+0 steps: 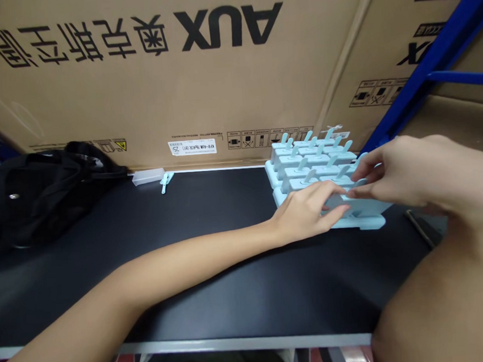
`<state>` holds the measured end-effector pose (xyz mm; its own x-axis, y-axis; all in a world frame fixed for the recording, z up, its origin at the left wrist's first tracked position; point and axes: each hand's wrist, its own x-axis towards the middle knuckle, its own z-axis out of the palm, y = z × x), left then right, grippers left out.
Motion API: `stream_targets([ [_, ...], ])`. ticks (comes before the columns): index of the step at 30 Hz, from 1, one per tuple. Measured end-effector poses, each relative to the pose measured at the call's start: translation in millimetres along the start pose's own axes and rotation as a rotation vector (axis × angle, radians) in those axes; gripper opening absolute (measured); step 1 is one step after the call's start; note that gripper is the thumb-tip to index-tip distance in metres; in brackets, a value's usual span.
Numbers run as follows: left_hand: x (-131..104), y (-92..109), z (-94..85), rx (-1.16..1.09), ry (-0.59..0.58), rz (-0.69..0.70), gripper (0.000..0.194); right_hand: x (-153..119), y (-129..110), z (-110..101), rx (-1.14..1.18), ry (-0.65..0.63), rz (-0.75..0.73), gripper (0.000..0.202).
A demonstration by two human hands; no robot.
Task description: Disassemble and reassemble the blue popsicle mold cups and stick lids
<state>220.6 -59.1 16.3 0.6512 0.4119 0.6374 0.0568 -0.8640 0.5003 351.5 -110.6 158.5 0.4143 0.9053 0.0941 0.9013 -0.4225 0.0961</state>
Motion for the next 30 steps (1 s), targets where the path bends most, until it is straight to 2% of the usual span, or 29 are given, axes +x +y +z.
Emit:
stream_targets([
  [2, -1.4, 2.5, -1.9, 0.046, -0.02, -0.015, 0.031, -3.4, -12.8, -7.5, -0.044, -0.182, 0.085, 0.021],
  [3, -2.0, 3.8, -2.7, 0.074, -0.032, -0.017, 0.031, -3.2, -16.2, -9.7, -0.062, -0.231, 0.083, 0.02],
  [7, -4.0, 7.0, -4.2, 0.199, -0.087, -0.031, 0.033, 12.6, -7.0, -2.5, -0.101, -0.215, -0.034, 0.023],
  [10, -5.4, 7.1, -3.4, 0.284, -0.117, -0.037, 0.037, 29.2, 6.2, 7.6, -0.114, -0.204, -0.044, 0.024],
  [13, -6.7, 6.0, -1.2, 0.34, -0.117, -0.03, 0.042, 35.8, 9.7, 9.9, -0.093, -0.213, -0.062, 0.024],
  [16, -7.1, 4.4, 1.8, 0.369, -0.098, -0.035, 0.055, 33.3, 7.0, 7.5, -0.049, -0.219, -0.035, 0.022],
  [19, -6.7, 3.4, 3.7, 0.426, -0.129, -0.05, 0.067, 30.1, 4.4, 5.6, -0.025, -0.213, -0.017, 0.021],
  [27, -6.2, 6.5, -2.7, 0.416, -0.165, -0.089, 0.064, 22.8, 0.6, 1.5, 0.014, -0.202, 0.023, 0.02],
  [30, -8.9, 9.3, -4.5, 0.4, -0.18, -0.085, 0.069, 14.2, -2.1, 0.8, 0.025, -0.177, 0.034, 0.019],
])
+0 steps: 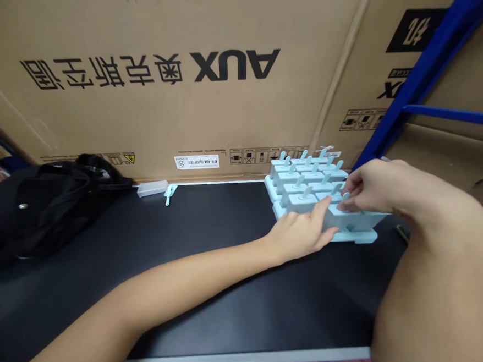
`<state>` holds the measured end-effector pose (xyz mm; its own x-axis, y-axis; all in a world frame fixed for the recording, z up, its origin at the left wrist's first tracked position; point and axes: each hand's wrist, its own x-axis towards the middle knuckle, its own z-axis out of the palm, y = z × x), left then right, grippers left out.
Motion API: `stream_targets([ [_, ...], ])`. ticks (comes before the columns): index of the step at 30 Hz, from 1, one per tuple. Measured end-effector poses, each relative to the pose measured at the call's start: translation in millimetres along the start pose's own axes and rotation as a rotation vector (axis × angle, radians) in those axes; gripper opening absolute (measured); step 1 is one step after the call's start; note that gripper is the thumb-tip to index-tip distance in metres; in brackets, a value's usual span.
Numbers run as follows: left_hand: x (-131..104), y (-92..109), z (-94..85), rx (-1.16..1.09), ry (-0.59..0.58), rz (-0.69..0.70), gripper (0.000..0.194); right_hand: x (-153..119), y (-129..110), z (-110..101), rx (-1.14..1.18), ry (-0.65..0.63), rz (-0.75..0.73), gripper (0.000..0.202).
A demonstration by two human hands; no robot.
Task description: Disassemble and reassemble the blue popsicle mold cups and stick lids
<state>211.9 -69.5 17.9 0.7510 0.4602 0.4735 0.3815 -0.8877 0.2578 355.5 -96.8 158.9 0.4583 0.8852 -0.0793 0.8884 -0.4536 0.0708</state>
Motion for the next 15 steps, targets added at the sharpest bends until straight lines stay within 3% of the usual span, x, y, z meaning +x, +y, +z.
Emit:
stream_targets([
  [5, -25.1, -4.4, -10.0, -0.007, 0.004, 0.075, 0.071, -10.5, -6.1, 2.6, 0.011, 0.062, 0.028, 0.029],
  [8, -57.6, -29.8, -32.4, 0.002, 0.126, 0.207, 0.057, -4.7, 0.6, 5.1, 0.014, 0.063, 0.003, 0.042],
  [11, -99.7, -83.9, -74.5, 0.055, 0.357, 0.445, 0.037, 0.9, 11.2, 7.3, 0.044, 0.138, -0.074, 0.063],
  [12, -114.7, -107.6, -92.0, 0.111, 0.418, 0.438, 0.031, -0.2, 11.7, 7.5, 0.062, 0.191, -0.071, 0.07],
  [13, -129.7, -133.2, -110.2, 0.195, 0.467, 0.392, 0.026, -3.3, 8.8, 7.4, 0.069, 0.265, -0.056, 0.074],
  [15, -157.4, -186.2, -144.4, 0.423, 0.439, 0.111, 0.024, -14.6, -9.4, 7.8, 0.055, 0.486, -0.01, 0.076],
])
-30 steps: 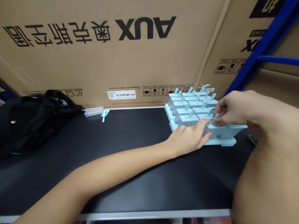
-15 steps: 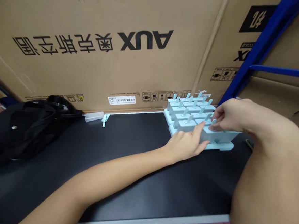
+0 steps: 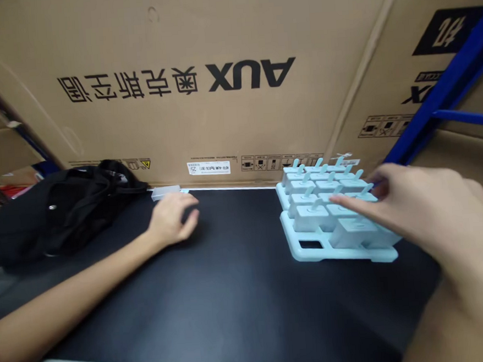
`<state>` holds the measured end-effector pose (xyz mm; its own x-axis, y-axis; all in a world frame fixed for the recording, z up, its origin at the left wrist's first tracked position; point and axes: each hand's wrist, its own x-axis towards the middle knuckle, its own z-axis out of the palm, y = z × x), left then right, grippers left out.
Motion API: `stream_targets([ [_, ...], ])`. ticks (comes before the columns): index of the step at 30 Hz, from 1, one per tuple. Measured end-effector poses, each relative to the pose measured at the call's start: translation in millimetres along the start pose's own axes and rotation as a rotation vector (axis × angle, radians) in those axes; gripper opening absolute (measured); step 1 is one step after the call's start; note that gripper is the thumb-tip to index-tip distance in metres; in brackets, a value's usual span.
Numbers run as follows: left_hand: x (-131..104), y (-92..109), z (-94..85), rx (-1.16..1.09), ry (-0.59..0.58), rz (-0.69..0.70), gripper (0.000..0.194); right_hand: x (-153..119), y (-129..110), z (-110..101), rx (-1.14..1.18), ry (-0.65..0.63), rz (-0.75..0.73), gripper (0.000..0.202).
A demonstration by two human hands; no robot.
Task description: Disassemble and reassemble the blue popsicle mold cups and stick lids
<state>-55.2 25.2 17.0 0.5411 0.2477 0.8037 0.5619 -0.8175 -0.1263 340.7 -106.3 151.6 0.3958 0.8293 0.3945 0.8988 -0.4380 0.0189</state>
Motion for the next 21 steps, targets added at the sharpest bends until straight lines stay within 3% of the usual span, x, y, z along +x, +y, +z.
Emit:
stream_targets([
  [3, -27.5, -76.6, -14.4, 0.314, -0.217, -0.407, 0.04, -23.6, -57.1, 2.3, 0.093, 0.339, -0.161, 0.056],
  [5, -39.4, -105.8, -13.2, 0.36, -0.318, -0.574, 0.049, -42.4, -102.9, 15.3, 0.219, 0.337, -0.467, 0.04],
  [7, -44.8, -116.1, -7.4, 0.31, -0.45, -0.634, 0.056, -62.6, -143.4, 35.9, 0.236, 0.2, -0.717, 0.034],
  [11, -39.9, -97.7, 3.9, 0.086, -0.581, -0.61, 0.052, -94.4, -191.8, 80.0, 0.319, -0.047, -0.962, 0.038],
  [14, -31.6, -72.9, 8.7, -0.093, -0.565, -0.448, 0.047, -95.9, -203.4, 102.7, 0.399, -0.094, -0.932, 0.058],
  [16, -27.3, -59.1, 10.7, -0.234, -0.534, -0.336, 0.046, -87.2, -203.1, 112.1, 0.409, -0.104, -0.858, 0.059],
  [18, -24.5, -49.9, 12.0, -0.362, -0.462, -0.312, 0.049, -76.2, -198.6, 118.3, 0.388, -0.119, -0.816, 0.051],
  [21, -21.6, -44.9, 12.3, -0.495, -0.203, -0.391, 0.061, -62.9, -188.7, 123.9, 0.346, -0.106, -0.783, 0.044],
])
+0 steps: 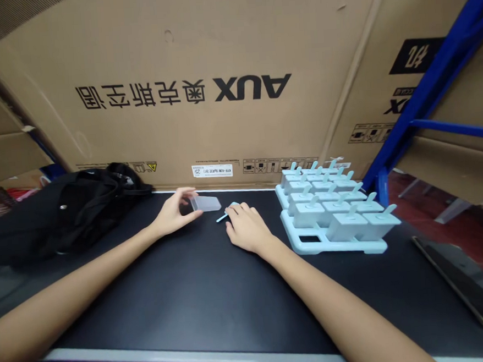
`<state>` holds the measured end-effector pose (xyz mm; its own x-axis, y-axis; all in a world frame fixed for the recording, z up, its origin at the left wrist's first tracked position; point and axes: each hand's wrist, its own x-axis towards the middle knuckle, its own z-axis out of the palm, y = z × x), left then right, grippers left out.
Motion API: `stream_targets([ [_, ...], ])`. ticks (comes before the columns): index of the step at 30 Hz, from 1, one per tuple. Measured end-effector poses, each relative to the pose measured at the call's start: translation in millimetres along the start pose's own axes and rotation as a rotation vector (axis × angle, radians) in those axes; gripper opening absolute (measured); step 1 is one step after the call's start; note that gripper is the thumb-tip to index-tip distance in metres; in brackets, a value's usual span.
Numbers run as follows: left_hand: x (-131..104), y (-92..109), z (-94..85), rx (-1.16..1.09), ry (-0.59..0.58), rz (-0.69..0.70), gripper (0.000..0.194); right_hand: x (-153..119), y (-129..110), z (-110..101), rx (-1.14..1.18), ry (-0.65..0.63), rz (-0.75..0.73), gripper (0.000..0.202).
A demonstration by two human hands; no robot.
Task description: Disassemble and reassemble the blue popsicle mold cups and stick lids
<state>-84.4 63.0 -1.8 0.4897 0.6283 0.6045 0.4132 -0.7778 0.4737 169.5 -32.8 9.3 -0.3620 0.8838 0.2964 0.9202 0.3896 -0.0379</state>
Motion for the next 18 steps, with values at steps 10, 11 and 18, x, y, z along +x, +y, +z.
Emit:
stream_targets([
  [10, -4.6, 19.0, 10.6, -0.332, 0.088, 0.165, 0.055, 2.2, 19.7, 2.3, 0.002, 0.035, 0.117, 0.029],
  [11, -5.5, 22.8, 11.5, -0.328, 0.035, 0.204, 0.054, 2.8, 20.5, 1.3, 0.009, 0.028, 0.11, 0.028],
  [18, -5.4, 45.2, 4.9, 0.105, -0.418, 0.424, 0.045, 0.7, 26.2, -12.0, 0.088, 0.01, 0.107, 0.026],
])
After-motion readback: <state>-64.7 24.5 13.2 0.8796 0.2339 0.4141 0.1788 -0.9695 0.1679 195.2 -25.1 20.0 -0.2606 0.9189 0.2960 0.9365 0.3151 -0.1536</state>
